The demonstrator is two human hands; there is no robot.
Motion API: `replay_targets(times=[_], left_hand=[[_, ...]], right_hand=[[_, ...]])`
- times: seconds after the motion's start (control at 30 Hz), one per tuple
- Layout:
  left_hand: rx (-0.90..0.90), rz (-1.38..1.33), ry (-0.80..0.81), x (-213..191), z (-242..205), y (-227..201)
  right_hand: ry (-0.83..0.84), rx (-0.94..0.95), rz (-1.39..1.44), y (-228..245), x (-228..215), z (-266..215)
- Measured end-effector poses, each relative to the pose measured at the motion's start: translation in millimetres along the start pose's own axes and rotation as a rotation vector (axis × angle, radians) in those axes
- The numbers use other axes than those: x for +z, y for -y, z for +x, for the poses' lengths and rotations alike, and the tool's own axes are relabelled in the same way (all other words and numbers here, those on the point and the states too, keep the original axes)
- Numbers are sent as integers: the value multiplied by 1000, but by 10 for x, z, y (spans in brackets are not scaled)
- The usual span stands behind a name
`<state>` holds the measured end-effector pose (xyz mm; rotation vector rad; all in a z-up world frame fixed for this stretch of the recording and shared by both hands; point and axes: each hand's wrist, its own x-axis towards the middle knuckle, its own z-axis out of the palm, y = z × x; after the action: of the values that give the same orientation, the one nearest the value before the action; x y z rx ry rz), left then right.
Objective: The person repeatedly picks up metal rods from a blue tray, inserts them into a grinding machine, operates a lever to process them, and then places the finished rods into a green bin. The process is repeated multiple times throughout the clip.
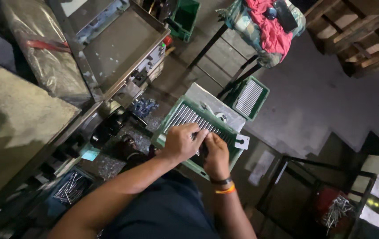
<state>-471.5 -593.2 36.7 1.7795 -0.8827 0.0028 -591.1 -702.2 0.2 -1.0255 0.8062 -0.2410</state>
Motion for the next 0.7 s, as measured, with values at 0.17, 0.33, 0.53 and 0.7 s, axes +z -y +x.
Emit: replay_targets(times=[0.17, 0.33, 0.53, 0.7], left_hand=[[266, 50, 112, -239, 128, 68], [-145, -195, -28, -25, 141, 193], [-924, -1079, -253, 429, 164, 591], [-1053, -1393, -435, 455, -18, 896]], right_hand=[[314, -44, -354, 247, 117, -15], [58, 254, 198, 360, 347, -37], [-157, -744, -996, 382, 571, -98], [210, -608, -1284, 133, 321, 164]])
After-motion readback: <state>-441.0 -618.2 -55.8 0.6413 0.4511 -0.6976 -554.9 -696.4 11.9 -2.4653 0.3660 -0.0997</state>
